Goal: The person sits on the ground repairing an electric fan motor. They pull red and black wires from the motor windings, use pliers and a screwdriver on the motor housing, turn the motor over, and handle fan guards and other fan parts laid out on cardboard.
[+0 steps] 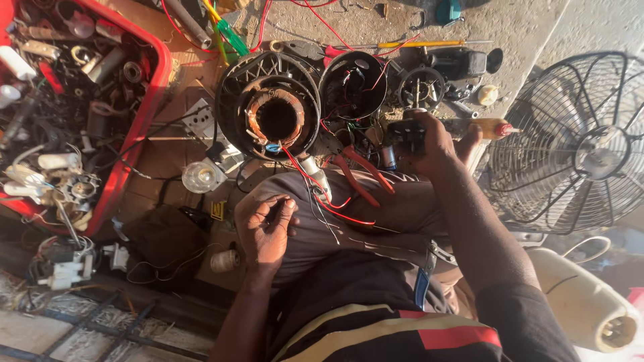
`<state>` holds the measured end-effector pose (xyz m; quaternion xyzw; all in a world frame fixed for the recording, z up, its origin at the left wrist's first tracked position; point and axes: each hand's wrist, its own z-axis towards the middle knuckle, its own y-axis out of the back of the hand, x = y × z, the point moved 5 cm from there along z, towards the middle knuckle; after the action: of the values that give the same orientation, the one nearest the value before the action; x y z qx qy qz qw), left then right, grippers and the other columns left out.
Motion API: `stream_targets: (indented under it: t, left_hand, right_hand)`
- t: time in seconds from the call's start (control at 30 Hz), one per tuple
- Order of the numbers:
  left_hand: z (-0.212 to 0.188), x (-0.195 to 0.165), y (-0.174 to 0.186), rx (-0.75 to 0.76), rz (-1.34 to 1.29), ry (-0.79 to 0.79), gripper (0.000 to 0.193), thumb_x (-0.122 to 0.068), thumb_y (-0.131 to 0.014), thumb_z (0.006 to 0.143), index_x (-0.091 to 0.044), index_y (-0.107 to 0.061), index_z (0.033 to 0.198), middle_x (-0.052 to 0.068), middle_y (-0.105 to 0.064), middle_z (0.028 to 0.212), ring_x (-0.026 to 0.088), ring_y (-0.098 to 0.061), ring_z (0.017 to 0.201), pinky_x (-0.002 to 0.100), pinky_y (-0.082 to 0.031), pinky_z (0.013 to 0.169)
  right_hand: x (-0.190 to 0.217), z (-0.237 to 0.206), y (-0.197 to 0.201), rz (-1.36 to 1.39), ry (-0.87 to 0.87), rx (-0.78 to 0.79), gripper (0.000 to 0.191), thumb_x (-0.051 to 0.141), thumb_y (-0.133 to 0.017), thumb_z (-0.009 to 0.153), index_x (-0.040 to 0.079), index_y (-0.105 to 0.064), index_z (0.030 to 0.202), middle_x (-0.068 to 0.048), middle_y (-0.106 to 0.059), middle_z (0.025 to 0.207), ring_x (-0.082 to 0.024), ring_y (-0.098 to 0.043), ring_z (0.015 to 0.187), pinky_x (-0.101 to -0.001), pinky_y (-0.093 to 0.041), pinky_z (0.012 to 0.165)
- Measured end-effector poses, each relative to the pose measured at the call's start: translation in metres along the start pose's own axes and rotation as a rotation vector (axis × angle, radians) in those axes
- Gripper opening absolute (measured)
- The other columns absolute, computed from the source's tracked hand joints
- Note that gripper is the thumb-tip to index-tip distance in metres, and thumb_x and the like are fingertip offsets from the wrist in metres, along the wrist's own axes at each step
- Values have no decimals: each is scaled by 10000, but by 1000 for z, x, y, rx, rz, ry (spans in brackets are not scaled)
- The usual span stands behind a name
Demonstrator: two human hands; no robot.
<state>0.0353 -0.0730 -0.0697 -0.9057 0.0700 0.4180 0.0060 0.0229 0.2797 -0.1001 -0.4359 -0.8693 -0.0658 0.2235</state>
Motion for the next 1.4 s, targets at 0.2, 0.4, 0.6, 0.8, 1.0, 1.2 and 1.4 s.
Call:
stream_targets:
  t: [0.2, 0.4, 0.6, 0.8, 1.0, 1.2, 1.4]
  left_hand:
    - [1, -13, 2, 79, -67, -120, 163, -155, -729, 947, -34, -713, 1054, 42, -718, 827, 107, -676, 645, 230, -512, 526]
    - [-16, -74, -5, 113, 14, -301, 169, -112, -769, 929, -19, -754, 1069, 53, -732, 902, 105, -623, 752, 238, -476, 649]
    - [-61, -173, -70, 272, 180, -599, 276, -115, -818, 854, -51, -748, 1113, -10, -773, 1005, 60, -706, 882, 222, -574, 772]
    - [-81, -228, -124, 345, 93, -829, 321, -89, -801, 895, -52, -710, 1200, 31, -716, 1054, 78, -623, 868, 236, -563, 739]
    - [-72, -218, -129, 403, 95, -751, 394, -110, -787, 892, -62, -680, 1268, 24, -737, 1086, 72, -647, 908, 241, -576, 810]
    - [-63, -213, -126, 365, 150, -766, 412, -108, -772, 883, -60, -661, 1276, 34, -736, 1083, 82, -692, 948, 247, -585, 836]
    - [-61, -214, -124, 343, 224, -801, 432, -92, -781, 864, -52, -663, 1277, 39, -748, 1042, 101, -721, 958, 260, -599, 838]
  right_hand:
    - [-4, 1, 17, 392, -102, 187, 339, 241, -583, 929, 44, -615, 1202, -136, -651, 1050, -302, -665, 963, -499, -609, 896]
    - [19, -41, 54, 209, 408, 543, 500, 225, -622, 900, 40, -580, 1363, -156, -655, 1274, -297, -688, 1123, -459, -564, 978]
    - [1, -86, 46, 401, 559, 994, 392, 189, -762, 936, -3, -544, 1199, -165, -629, 1392, -346, -608, 1317, -583, -502, 1168]
    - [-7, -128, 22, 227, 537, 898, 931, 202, -886, 752, -44, -413, 1515, -205, -589, 1402, -350, -582, 1301, -522, -469, 1121]
    - [-15, -144, 13, 174, 560, 844, 955, 200, -891, 729, -73, -415, 1510, -212, -594, 1403, -343, -580, 1313, -505, -450, 1143]
    - [-20, -142, 7, 169, 508, 844, 961, 173, -897, 726, -62, -404, 1518, -218, -580, 1408, -335, -573, 1311, -499, -438, 1144]
    - [-15, -149, 3, 142, 545, 825, 1000, 171, -902, 693, -53, -397, 1527, -207, -584, 1411, -328, -574, 1317, -492, -443, 1144]
